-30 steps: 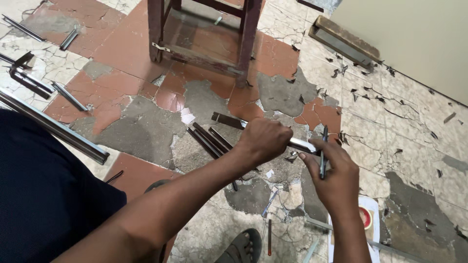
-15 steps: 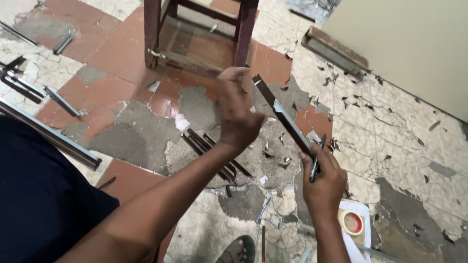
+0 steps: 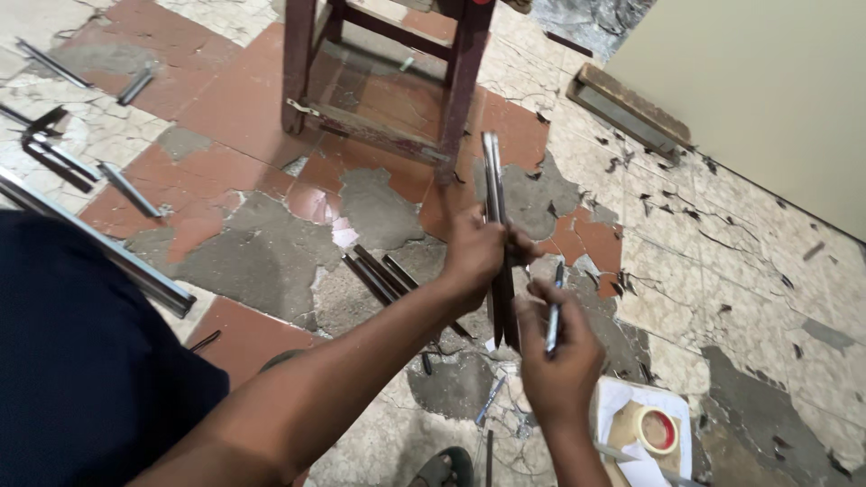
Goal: The person uses a file to smooth the edges of metal rods clamped to a wooden board, then sits on the floor to mark multiple rods with a black marker. The rods are handled one at a time and placed on the floor as they are marked.
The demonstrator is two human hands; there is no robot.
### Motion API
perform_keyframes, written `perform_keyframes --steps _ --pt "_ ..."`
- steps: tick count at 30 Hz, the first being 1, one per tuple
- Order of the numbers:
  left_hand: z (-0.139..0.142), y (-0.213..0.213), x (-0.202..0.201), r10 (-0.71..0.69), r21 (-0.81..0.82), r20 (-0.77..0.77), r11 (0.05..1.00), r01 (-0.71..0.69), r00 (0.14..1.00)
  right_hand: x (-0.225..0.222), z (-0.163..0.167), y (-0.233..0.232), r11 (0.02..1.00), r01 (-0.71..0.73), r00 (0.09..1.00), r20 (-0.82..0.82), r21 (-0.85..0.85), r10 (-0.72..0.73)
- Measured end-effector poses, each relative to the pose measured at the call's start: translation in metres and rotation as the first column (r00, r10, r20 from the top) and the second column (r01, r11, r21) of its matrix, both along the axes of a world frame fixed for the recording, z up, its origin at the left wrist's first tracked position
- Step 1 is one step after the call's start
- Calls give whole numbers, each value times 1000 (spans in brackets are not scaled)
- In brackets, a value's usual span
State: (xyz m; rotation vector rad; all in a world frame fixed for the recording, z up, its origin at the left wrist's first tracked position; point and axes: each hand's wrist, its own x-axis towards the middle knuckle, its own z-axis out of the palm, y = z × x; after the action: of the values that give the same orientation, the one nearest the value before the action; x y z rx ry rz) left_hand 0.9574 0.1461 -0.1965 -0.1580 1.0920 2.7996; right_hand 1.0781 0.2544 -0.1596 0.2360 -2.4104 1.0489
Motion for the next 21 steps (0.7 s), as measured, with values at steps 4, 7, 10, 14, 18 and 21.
perform_keyframes --steps 4,7,10,14,18,21 --pt "-1 21 19 -93 23 -66 995 95 993 -12 -8 4 855 90 970 239 -511 41" --pt "5 13 13 -30 -155 -167 988 4 985 -12 -12 8 849 176 952 306 -497 -18" --pt "15 -12 -5 101 -345 -50 932 -112 994 -3 -9 10 973 208 972 128 -102 -195" --pt "25 -26 -9 306 -657 -170 673 -339 937 6 3 2 973 195 981 -46 124 -190" --pt "24 -20 -4 380 -644 -267 613 -458 885 -1 11 -14 983 147 985 -106 112 -135" --pt "18 -4 6 390 -547 -415 615 -568 822 -17 11 -23 993 109 985 -141 44 -102"
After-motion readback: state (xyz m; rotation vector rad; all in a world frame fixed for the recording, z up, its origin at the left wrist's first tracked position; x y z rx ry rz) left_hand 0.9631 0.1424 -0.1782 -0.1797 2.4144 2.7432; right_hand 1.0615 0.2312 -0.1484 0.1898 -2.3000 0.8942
